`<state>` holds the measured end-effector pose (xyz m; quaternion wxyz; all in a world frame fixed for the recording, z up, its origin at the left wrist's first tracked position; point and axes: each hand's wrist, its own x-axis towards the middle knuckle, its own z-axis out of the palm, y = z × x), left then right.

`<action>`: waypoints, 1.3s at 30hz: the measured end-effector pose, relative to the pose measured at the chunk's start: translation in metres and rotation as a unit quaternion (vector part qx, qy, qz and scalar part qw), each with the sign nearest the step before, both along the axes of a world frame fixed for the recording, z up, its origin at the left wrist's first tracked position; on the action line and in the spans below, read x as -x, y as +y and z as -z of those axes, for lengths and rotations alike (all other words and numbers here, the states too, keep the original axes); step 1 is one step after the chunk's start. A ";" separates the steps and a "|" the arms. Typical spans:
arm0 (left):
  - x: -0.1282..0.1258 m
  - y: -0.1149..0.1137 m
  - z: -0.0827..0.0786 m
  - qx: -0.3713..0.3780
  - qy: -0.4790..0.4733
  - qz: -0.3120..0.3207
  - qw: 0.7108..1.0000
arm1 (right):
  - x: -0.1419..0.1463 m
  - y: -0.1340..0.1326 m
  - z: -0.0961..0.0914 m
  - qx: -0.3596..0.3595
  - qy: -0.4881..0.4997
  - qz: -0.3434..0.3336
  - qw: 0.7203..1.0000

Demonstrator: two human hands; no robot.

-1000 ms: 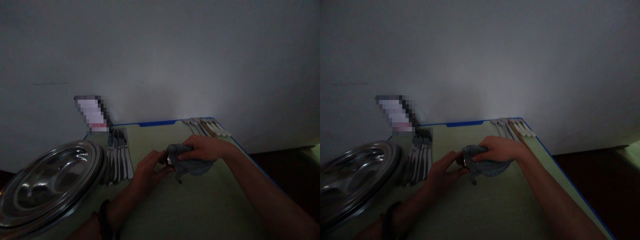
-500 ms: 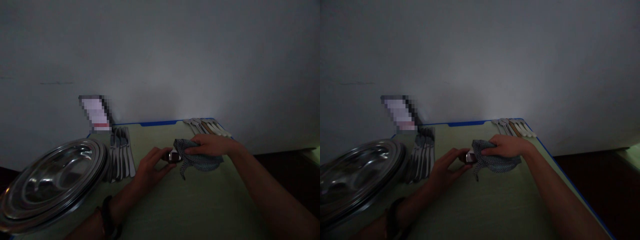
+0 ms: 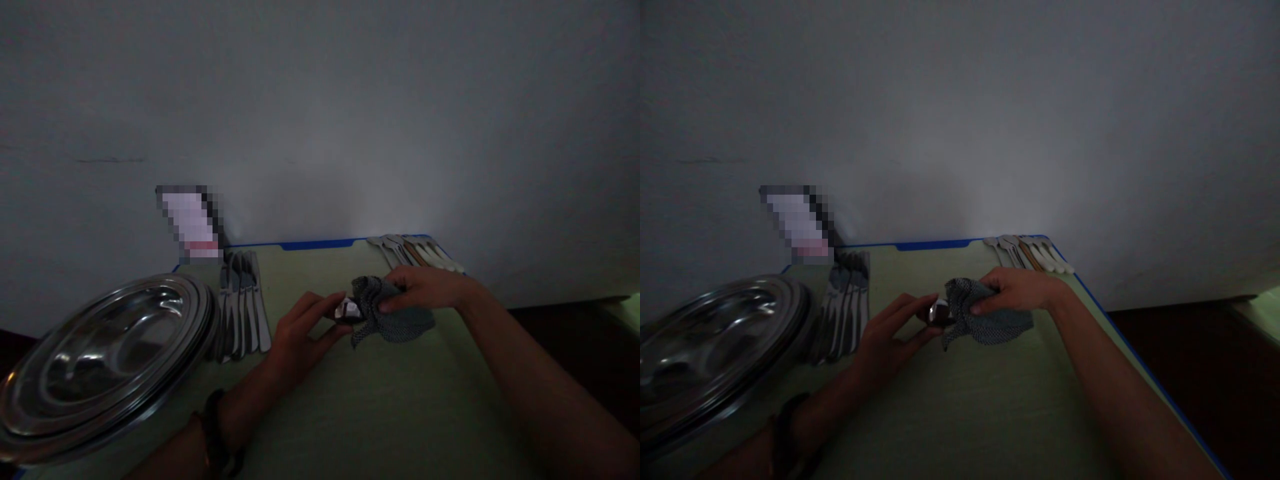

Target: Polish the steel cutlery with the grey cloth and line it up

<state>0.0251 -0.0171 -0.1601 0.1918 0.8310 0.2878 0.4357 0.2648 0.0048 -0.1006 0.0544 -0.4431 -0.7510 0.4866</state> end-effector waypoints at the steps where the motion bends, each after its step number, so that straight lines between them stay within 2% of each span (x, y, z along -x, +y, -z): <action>1: 0.000 0.000 0.000 0.005 0.004 -0.006 1.000 | -0.003 0.000 -0.001 0.004 0.010 -0.005 1.000; 5: 0.001 -0.002 -0.001 0.016 0.008 -0.011 1.000 | -0.010 0.000 -0.002 0.019 0.046 -0.024 0.998; 9: 0.000 -0.002 -0.001 0.009 0.005 -0.003 1.000 | -0.001 -0.001 0.001 0.051 0.066 0.008 0.997; 15: -0.001 -0.001 0.000 -0.004 0.001 -0.013 1.000 | 0.035 -0.004 0.006 -0.034 0.033 0.067 0.997; 18: 0.000 -0.001 -0.001 0.010 0.008 -0.027 1.000 | 0.041 -0.004 0.007 -0.060 0.018 0.077 0.995; 23: 0.000 0.001 -0.001 0.034 0.008 0.003 0.999 | 0.024 -0.002 0.005 -0.026 0.017 0.022 0.999; 31: 0.002 0.004 -0.007 0.148 -0.047 -0.069 0.985 | -0.015 -0.002 -0.002 0.038 -0.014 0.056 0.998; 35: 0.003 0.008 -0.007 0.191 -0.056 -0.098 0.975 | -0.014 -0.006 -0.010 0.048 -0.020 0.066 0.996; 39: 0.002 0.011 -0.004 0.236 -0.025 -0.091 0.967 | -0.004 -0.008 -0.016 0.017 -0.056 0.027 0.998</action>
